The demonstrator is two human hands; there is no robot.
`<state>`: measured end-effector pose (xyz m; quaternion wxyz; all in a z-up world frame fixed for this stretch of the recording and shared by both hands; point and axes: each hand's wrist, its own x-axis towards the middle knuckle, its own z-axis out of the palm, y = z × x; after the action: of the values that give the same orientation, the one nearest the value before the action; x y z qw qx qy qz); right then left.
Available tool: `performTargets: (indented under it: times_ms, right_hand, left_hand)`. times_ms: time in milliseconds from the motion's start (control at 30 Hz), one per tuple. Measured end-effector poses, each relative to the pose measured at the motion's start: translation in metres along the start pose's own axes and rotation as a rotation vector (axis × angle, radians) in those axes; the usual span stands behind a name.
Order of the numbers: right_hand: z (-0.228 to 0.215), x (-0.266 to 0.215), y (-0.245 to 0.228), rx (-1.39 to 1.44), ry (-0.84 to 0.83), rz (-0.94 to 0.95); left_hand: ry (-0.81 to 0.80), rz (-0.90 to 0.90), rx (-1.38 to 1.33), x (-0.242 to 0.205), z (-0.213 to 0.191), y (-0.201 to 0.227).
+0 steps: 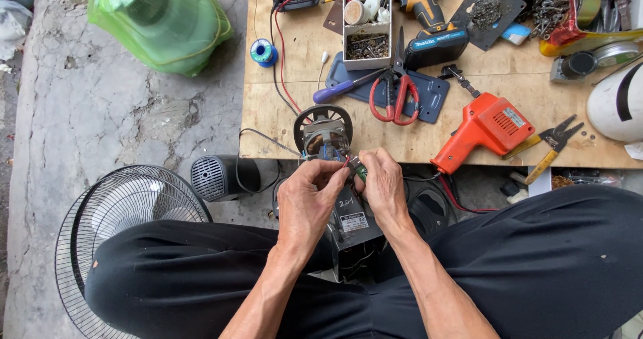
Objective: The person uses a lighter to heat wires on a fan motor, then plugs the fan into a power strip to test it. The person then removes the fan's casing, inspects the internal wiring, and reattaches the casing.
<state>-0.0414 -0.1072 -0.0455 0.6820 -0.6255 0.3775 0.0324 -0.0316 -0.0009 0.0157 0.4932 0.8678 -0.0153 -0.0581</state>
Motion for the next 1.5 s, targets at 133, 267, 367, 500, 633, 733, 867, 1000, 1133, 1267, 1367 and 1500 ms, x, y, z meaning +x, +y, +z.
performTargets:
  times_ms: [133, 267, 367, 500, 633, 733, 867, 1000, 1133, 1267, 1367, 1500]
  right_hand:
    - [0.0, -0.001, 0.0, 0.008, -0.007, 0.002]
    - [0.0, 0.004, 0.004, 0.023, -0.012, -0.013]
    - [0.0, 0.001, 0.0, 0.037, -0.011, -0.014]
    - [0.0, -0.001, -0.001, 0.037, -0.019, -0.023]
    - [-0.003, -0.002, -0.008, 0.049, -0.005, -0.049]
    - [-0.003, -0.001, -0.008, 0.021, -0.025, -0.047]
    - [-0.002, 0.015, 0.003, 0.018, 0.004, -0.048]
    - [-0.002, 0.039, 0.031, -0.035, -0.011, -0.011]
    - [0.003, 0.021, 0.017, 0.052, 0.002, 0.026]
    - [0.002, 0.023, 0.014, 0.079, 0.016, 0.024]
    - [0.003, 0.021, 0.005, 0.107, 0.019, 0.058]
    - [0.007, 0.014, -0.003, 0.101, -0.006, 0.091]
  left_hand:
    - [0.003, -0.007, 0.005, 0.0, 0.0, 0.0]
    - [0.002, -0.003, -0.002, 0.0, 0.001, 0.001]
    - [0.002, 0.001, 0.0, -0.001, 0.0, 0.003]
    - [0.006, 0.001, 0.033, -0.001, -0.001, 0.007]
    - [0.002, 0.004, 0.033, -0.001, 0.002, 0.001]
    - [0.011, 0.017, 0.045, -0.001, 0.003, 0.002]
    - [-0.008, 0.038, 0.041, -0.004, 0.002, 0.004]
    - [-0.026, 0.088, 0.042, -0.004, 0.0, 0.012]
    - [-0.035, 0.106, 0.082, -0.006, 0.001, 0.008]
    - [-0.055, 0.143, 0.082, -0.005, 0.003, 0.002]
    - [-0.069, 0.15, 0.081, -0.004, 0.005, -0.003]
    - [-0.073, 0.168, 0.077, -0.003, 0.005, -0.005]
